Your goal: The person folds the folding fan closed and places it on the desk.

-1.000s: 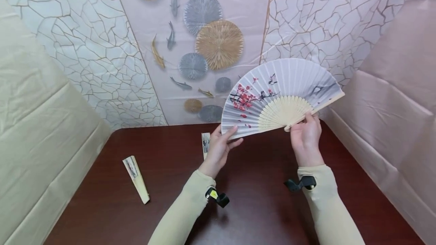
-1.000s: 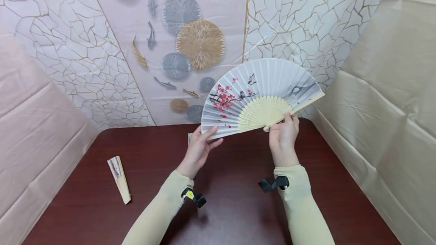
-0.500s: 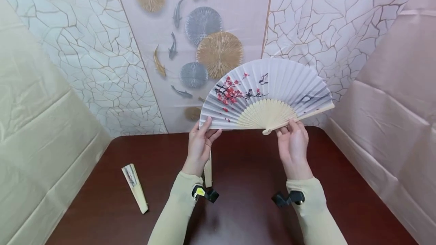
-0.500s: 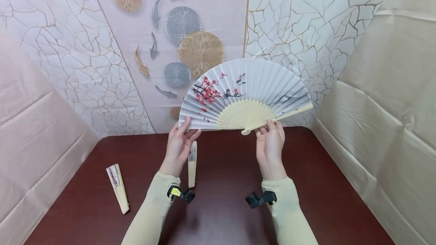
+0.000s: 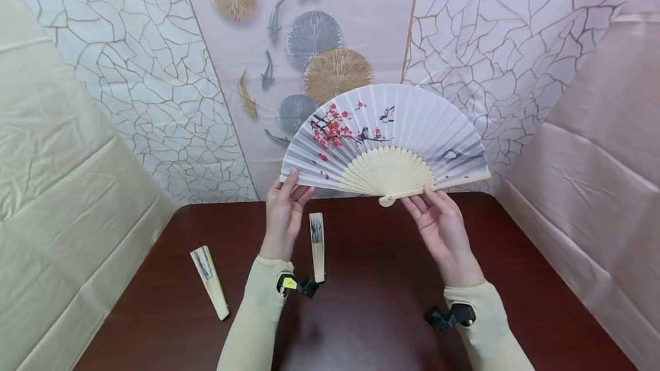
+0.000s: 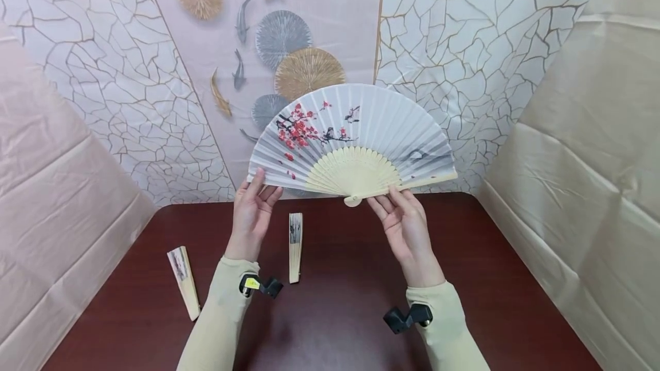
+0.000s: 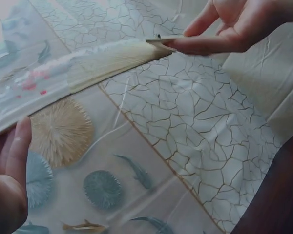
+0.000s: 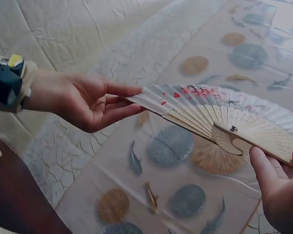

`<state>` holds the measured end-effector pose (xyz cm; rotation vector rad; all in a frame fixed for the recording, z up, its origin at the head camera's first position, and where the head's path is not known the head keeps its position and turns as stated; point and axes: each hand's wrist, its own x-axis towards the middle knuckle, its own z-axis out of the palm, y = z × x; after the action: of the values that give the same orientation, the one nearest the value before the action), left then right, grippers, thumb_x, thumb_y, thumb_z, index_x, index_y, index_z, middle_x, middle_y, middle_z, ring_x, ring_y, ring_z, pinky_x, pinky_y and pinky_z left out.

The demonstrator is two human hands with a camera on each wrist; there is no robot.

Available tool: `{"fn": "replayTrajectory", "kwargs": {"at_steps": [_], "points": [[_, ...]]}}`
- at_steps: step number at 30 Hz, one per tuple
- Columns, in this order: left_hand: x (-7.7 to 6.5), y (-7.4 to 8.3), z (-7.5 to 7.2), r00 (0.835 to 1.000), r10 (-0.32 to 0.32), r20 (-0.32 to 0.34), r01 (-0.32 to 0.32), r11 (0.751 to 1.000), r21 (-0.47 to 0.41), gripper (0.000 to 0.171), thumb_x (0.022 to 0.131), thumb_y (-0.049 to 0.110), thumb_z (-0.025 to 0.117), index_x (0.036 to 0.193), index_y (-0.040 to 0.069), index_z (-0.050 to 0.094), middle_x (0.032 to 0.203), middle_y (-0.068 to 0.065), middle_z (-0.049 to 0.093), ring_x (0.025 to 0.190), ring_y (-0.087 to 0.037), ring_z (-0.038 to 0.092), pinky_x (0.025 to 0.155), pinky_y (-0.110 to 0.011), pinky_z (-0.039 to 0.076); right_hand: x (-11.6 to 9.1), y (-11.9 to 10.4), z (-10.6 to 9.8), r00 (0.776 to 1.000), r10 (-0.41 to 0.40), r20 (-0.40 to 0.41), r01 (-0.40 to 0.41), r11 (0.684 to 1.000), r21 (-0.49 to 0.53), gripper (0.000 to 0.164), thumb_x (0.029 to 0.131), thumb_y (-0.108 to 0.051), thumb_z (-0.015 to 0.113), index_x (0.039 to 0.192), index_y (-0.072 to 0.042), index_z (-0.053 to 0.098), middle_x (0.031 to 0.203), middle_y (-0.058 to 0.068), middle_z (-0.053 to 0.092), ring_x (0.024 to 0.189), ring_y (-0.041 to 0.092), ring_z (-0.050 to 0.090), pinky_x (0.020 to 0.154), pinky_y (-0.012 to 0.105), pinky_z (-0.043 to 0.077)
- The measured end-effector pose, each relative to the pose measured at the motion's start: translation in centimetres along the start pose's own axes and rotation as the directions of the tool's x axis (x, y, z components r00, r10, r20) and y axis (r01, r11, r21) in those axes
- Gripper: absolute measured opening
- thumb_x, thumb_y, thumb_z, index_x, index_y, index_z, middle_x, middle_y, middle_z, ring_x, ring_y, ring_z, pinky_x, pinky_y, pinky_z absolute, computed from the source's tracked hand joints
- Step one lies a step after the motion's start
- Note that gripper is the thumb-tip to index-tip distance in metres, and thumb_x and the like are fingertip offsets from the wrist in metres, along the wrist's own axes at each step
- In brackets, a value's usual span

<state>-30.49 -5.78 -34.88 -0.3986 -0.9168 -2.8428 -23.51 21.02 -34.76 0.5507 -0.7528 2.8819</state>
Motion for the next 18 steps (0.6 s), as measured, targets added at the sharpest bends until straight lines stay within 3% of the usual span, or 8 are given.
{"fn": "replayTrajectory", "kwargs": {"at_steps": [4, 9, 14, 18], "points": [[-0.1, 0.2, -0.2, 0.999, 0.049, 0.02, -0.048, 0.999, -0.023, 0.015, 0.103, 0.007, 0.056, 0.102, 0.005, 0.071, 0.092, -0.012, 0.076, 0.079, -0.018, 0.075, 0.065, -0.027, 0.062, 0.0, 0.8, 0.8, 0.999, -0.039, -0.036, 0.039, 0.999, 0.001, 0.023, 0.107, 0.0, 0.041, 0.122, 0.004, 0.057, 0.118, 0.018, 0.068, 0.106, 0.028, 0.07, 0.095, 0.039, 0.057], [-0.4, 0.1, -0.5, 0.995, 0.081, 0.06, -0.077, 0.995, -0.068, 0.009, 0.099, 0.011, 0.065, 0.103, 0.005, 0.072, 0.094, -0.011, 0.076, 0.081, -0.018, 0.074, 0.069, -0.028, 0.063, 0.1, 1.7, 1.8, 0.987, -0.102, -0.121, 0.099, 0.995, -0.032, 0.026, 0.106, -0.003, 0.046, 0.131, 0.0, 0.052, 0.119, 0.016, 0.069, 0.104, 0.025, 0.071, 0.09, 0.037, 0.059], [-0.9, -0.3, -0.8, 0.993, 0.084, 0.081, -0.077, 0.994, -0.078, 0.015, 0.091, 0.013, 0.077, 0.103, 0.006, 0.072, 0.095, -0.008, 0.075, 0.081, -0.017, 0.073, 0.07, -0.026, 0.062, -0.3, 2.3, 2.1, 0.978, -0.107, -0.178, 0.103, 0.994, -0.031, 0.029, 0.106, -0.006, 0.046, 0.134, -0.001, 0.047, 0.119, 0.015, 0.07, 0.102, 0.024, 0.071, 0.089, 0.036, 0.059], [-1.1, -0.9, -0.7, 0.996, 0.063, 0.065, -0.057, 0.993, -0.099, 0.013, 0.093, 0.014, 0.074, 0.104, 0.007, 0.071, 0.097, -0.009, 0.075, 0.083, -0.017, 0.074, 0.07, -0.025, 0.062, -0.2, 2.6, 2.6, 0.976, -0.125, -0.179, 0.121, 0.992, -0.031, 0.031, 0.105, -0.008, 0.048, 0.136, -0.001, 0.047, 0.118, 0.016, 0.07, 0.099, 0.024, 0.072, 0.087, 0.036, 0.06]]}}
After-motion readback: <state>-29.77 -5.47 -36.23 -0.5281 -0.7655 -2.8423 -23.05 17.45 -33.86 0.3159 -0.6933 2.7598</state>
